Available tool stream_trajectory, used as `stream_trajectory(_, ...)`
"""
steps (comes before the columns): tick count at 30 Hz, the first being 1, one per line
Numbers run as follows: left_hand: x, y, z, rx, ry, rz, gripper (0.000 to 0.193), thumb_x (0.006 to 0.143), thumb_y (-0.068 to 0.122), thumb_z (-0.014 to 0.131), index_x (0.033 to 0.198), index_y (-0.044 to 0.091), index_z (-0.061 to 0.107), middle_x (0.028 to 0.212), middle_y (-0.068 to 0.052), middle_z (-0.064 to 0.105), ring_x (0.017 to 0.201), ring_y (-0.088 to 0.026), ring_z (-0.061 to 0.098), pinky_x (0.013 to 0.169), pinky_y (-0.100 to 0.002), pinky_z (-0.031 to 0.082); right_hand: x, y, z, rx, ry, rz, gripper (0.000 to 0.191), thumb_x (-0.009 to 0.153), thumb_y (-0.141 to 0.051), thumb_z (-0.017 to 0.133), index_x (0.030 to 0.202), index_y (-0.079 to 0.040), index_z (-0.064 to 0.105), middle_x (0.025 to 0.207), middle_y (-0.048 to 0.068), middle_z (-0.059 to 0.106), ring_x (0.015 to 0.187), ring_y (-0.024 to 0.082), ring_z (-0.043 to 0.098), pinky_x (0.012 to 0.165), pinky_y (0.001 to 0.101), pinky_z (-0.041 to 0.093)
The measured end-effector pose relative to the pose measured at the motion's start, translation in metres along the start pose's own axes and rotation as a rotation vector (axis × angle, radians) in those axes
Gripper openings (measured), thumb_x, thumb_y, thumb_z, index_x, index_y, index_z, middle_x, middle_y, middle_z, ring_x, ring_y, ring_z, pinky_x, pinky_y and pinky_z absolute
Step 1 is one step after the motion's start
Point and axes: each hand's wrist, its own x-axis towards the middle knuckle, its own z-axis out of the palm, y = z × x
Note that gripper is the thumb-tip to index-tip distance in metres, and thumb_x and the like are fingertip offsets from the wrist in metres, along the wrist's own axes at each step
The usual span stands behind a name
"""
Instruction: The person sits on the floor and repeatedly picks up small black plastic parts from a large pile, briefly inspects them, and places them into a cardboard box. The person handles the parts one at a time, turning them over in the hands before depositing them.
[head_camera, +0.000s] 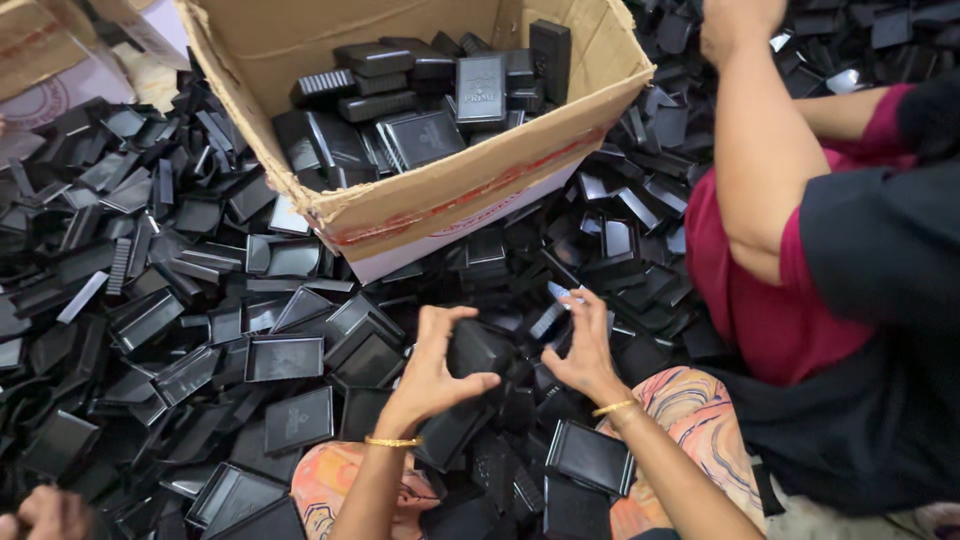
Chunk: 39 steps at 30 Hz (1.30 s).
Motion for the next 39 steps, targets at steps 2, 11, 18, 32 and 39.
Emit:
stream_trajectory(2, 0.001, 0.004, 0.003, -0.189, -0.033, 0.008, 0.097, 0.062, 0.026, 0.095, 0.145, 0.006, 0.048, 0.122, -0.012, 0.05, 0.117, -0.026, 0.054, 0.103, -0.039, 0.047, 0.006, -0.017, -0.015, 0.187, 0.103, -0.153, 0.101, 0.061, -0.004, 0.079, 0.148, -0.011, 0.03, 0.146, 0.018, 0.036, 0.126, 0.034, 0.047, 0.102, 0.0444, 0.046)
stream_trajectory(11, 0.002, 0.035, 0.02, -0.232, -0.024, 0.344, 0.059, 0.073, 0.02, 0.092, 0.124, 0.009, 0.065, 0.135, -0.015, 0.059, 0.127, -0.029, 0.062, 0.108, -0.039, 0.051, 0.007, -0.077, -0.052, 1.167, -0.136, -0.118, 0.117, 0.078, 0.006, 0.077, 0.163, -0.028, 0.003, 0.164, 0.025, 0.027, 0.135, 0.034, 0.05, 0.114, 0.0551, 0.048)
stream_trajectory(18, -0.002, 0.05, 0.015, -0.185, 0.036, 0.475, 0.051, 0.075, 0.021, 0.093, 0.118, 0.007, 0.069, 0.138, -0.019, 0.056, 0.127, -0.035, 0.061, 0.111, -0.042, 0.05, 0.007, -0.09, -0.076, 1.077, -0.158, -0.214, 0.13, 0.075, 0.005, 0.084, 0.164, -0.034, -0.002, 0.164, 0.027, 0.028, 0.138, 0.035, 0.051, 0.115, 0.0559, 0.049)
stream_trajectory(32, -0.017, 0.048, 0.018, -0.043, 0.021, 0.365, 0.05, 0.089, 0.007, 0.072, 0.137, 0.002, 0.059, 0.13, -0.019, 0.069, 0.119, -0.037, 0.071, 0.101, -0.039, 0.057, -0.001, -0.059, -0.079, 0.701, -0.159, -0.032, 0.055, 0.085, -0.005, 0.074, 0.138, -0.002, 0.062, 0.154, 0.022, 0.052, 0.147, 0.029, 0.048, 0.122, 0.0438, 0.036)
stream_trajectory(39, 0.039, 0.084, -0.021, 0.06, 0.017, 0.639, 0.05, 0.081, 0.001, 0.065, 0.13, 0.001, 0.059, 0.129, -0.021, 0.067, 0.123, -0.04, 0.067, 0.106, -0.044, 0.057, 0.006, -0.056, -0.075, 0.677, -0.1, 0.109, 0.048, 0.085, -0.009, 0.077, 0.13, -0.001, 0.06, 0.131, 0.013, 0.063, 0.127, 0.025, 0.059, 0.111, 0.0423, 0.046)
